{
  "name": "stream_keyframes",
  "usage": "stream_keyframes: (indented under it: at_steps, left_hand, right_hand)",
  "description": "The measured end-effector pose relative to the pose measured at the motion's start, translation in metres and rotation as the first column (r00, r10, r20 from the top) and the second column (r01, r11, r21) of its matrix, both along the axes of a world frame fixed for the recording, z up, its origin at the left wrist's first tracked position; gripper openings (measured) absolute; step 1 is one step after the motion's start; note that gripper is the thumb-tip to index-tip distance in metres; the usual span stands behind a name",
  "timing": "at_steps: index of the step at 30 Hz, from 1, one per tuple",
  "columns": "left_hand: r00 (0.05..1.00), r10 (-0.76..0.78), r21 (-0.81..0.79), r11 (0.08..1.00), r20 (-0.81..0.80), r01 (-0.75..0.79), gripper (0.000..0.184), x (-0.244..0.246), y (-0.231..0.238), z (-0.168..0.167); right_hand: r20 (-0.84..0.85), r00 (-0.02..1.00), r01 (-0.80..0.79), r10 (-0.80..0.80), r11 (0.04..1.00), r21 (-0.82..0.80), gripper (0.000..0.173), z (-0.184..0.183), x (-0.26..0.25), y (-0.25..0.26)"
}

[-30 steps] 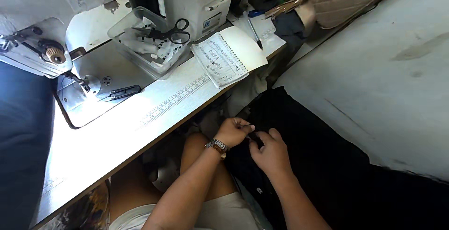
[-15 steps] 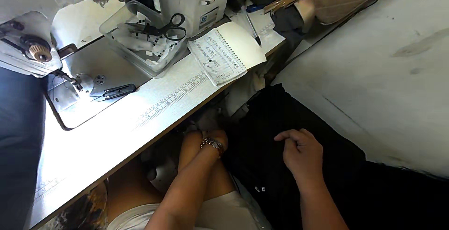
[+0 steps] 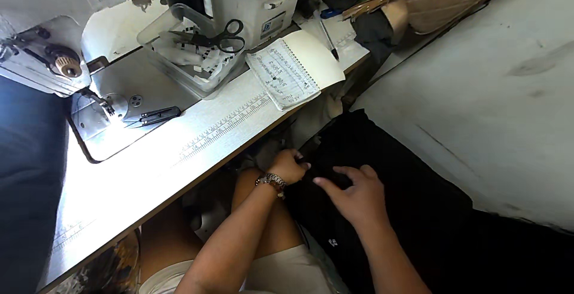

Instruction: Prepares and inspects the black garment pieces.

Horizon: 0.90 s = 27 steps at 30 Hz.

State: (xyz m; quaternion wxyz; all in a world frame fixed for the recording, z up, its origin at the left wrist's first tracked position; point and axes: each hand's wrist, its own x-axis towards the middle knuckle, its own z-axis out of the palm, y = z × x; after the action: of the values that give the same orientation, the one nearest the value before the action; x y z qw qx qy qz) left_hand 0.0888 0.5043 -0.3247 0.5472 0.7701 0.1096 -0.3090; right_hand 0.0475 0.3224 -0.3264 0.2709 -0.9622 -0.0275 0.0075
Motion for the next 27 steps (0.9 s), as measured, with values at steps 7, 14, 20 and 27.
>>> stream_keyframes:
  at_steps: [7,14,20,27]
  left_hand:
    - [0.991,0.068,-0.161,0.986,0.118,-0.048,0.031,0.004,-0.015,0.002]
    - [0.893,-0.45,0.535,0.751,-0.013,0.386,0.034,-0.034,-0.009,-0.006]
    - [0.871,-0.365,0.42,0.769,-0.328,0.481,0.034,-0.028,0.01,0.102]
    - [0.981,-0.155,0.107,0.984,0.115,0.143,0.035,-0.015,0.009,-0.033]
  right_hand:
    - [0.077,0.997,-0.003,0.006,0.999,-0.038,0.017,-0.014,0.005,0.012]
    - [0.096,0.977,0.171,-0.191,0.967,0.188,0.026,0.006,0.013,-0.03]
    - [0.19,0.981,0.025,-0.032,0.999,0.042,0.028,0.0,0.01,-0.037]
    - [0.133,0.991,-0.013,0.016,1.0,-0.028,0.025,-0.002,0.004,-0.024]
